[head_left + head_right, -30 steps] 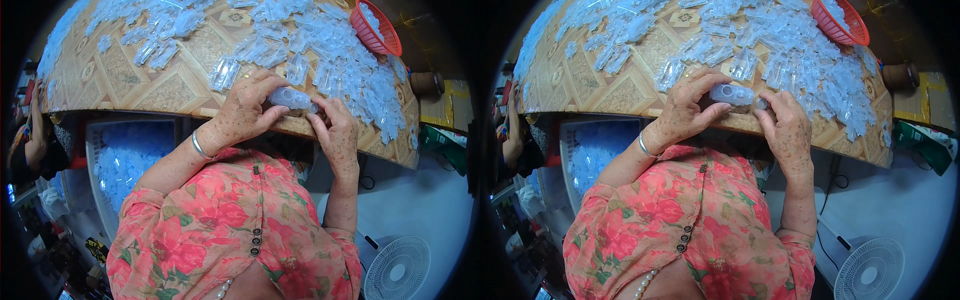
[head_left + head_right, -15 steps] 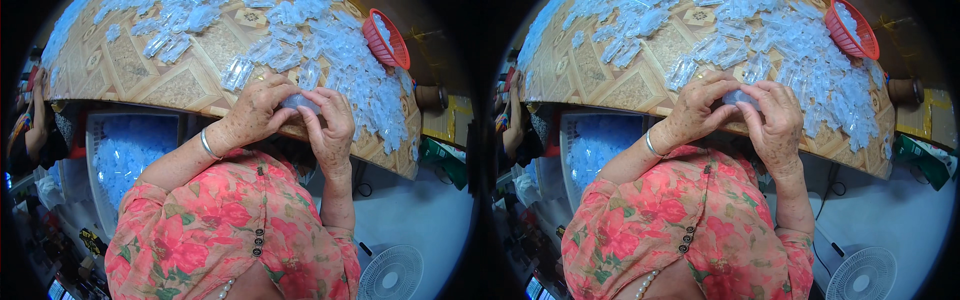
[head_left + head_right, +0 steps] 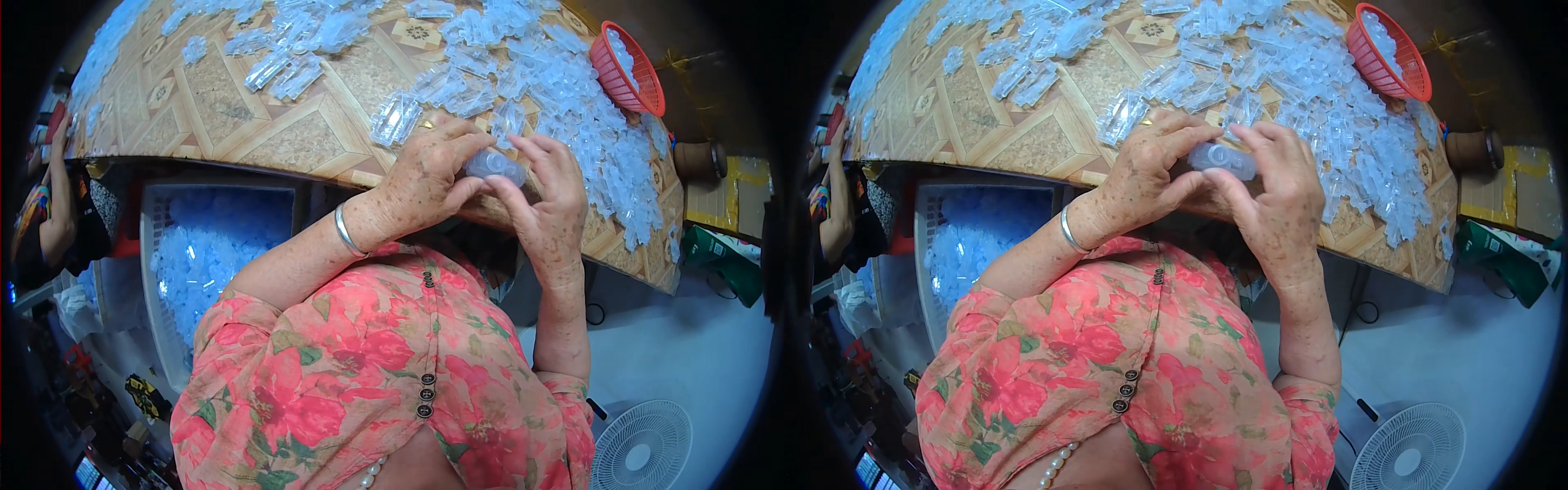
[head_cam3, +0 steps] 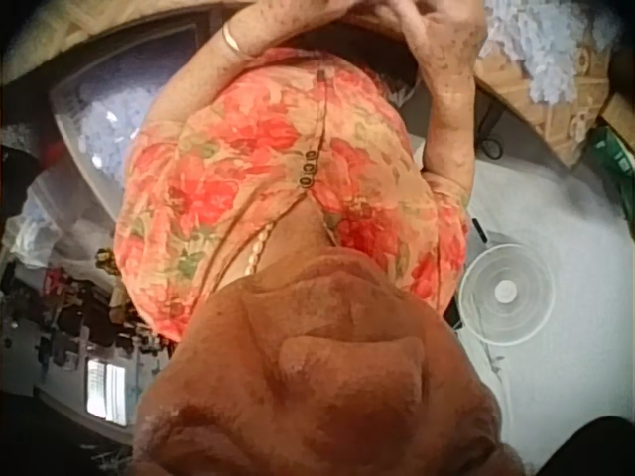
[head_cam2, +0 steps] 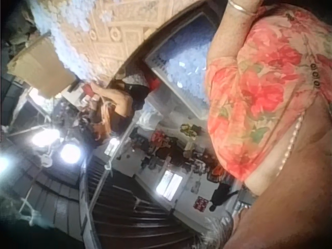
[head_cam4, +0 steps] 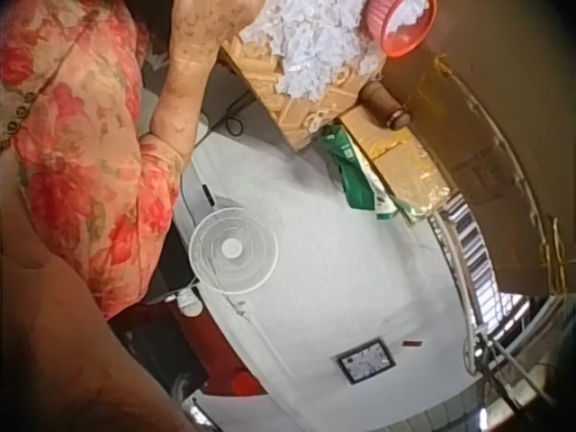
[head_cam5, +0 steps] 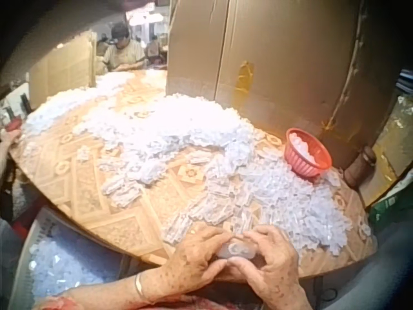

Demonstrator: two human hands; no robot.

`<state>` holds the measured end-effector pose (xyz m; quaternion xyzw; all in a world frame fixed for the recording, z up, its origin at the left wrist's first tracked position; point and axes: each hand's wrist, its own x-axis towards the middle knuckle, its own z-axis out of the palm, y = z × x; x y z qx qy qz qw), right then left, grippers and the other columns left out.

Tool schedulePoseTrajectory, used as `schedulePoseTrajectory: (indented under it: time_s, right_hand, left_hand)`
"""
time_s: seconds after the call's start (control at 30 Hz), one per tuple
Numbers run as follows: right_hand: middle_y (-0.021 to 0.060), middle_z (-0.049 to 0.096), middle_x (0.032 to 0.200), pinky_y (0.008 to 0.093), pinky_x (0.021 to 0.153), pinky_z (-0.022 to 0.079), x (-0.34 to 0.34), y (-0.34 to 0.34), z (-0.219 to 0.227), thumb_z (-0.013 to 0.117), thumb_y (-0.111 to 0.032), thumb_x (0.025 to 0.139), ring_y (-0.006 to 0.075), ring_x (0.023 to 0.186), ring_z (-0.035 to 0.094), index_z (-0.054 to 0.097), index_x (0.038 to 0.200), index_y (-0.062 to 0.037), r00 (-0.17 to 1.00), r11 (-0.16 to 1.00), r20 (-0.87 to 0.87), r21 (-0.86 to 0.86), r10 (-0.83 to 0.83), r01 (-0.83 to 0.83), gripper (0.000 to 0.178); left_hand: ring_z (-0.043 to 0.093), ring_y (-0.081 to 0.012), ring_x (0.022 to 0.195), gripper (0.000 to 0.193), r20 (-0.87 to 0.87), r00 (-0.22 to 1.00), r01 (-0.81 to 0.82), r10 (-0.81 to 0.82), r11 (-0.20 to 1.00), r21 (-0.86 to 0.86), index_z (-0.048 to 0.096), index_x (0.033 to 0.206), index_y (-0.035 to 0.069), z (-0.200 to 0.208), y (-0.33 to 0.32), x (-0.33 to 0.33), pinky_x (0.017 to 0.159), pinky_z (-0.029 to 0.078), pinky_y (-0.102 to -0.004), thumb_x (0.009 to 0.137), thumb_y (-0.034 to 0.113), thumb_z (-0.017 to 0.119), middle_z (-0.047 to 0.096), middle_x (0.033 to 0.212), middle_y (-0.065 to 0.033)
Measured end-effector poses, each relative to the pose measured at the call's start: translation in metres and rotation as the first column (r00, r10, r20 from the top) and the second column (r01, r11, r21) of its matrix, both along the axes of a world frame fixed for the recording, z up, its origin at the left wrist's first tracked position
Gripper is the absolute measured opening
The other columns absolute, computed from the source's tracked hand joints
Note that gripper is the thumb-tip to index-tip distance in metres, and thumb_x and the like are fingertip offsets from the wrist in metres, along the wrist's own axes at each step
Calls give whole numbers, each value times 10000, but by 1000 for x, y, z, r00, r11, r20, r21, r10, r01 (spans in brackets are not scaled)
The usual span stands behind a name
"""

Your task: The person sits at a wooden table and repeatedly picks up small, clear plastic components. They manipulate the parts with both hands, snapping them together to form small assemblies, and then place the finished units into a red basket on the right side of the table.

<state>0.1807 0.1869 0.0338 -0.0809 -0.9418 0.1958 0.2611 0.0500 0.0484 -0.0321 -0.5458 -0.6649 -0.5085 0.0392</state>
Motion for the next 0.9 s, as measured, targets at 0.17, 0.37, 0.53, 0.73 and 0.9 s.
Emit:
schedulePoseTrajectory:
  time_s: [0.17,0.37,0.53,0.73,0.9]
  right_hand:
    - [82,651,789,365,597,474,20,7,1,729,-254,922,199,661,639,657,1200,-46,943,914,315,-343,-105,216,354]
    - [41,652,680,219,397,377,11,24,-14,600,-374,1028,67,413,505,590,1286,-47,891,509,422,-811,169,288,416]
    - [76,685,739,187,340,376,-4,30,-1,587,-418,1030,71,410,541,541,1264,-59,806,361,508,-844,304,396,432]
    - [161,712,844,208,339,455,-10,34,0,626,-413,1008,120,461,623,489,1248,-43,779,227,490,-872,390,434,462]
    - [163,708,853,217,355,484,-10,32,4,634,-399,1004,147,493,650,482,1204,-69,768,216,498,-867,403,449,415]
  left_hand:
    - [679,-291,864,474,194,979,-29,61,986,-162,642,1257,48,37,-25,12,739,546,-368,823,152,800,665,1143,-158]
    - [690,-170,823,359,496,865,210,-70,950,-231,615,1310,46,25,-10,8,676,556,-297,1008,239,635,694,1031,-115]
    - [664,-83,826,376,907,420,458,-26,869,-187,624,1349,69,36,-1,-1,646,573,-240,1053,295,571,697,1039,-45]
    - [652,-75,868,340,909,417,463,-11,863,-202,642,1346,65,34,5,-4,744,580,-226,1052,215,560,715,1044,-38]
    - [657,-72,870,297,805,592,407,-35,876,-260,685,1290,62,27,7,-1,762,588,-243,1031,125,553,739,993,-49]
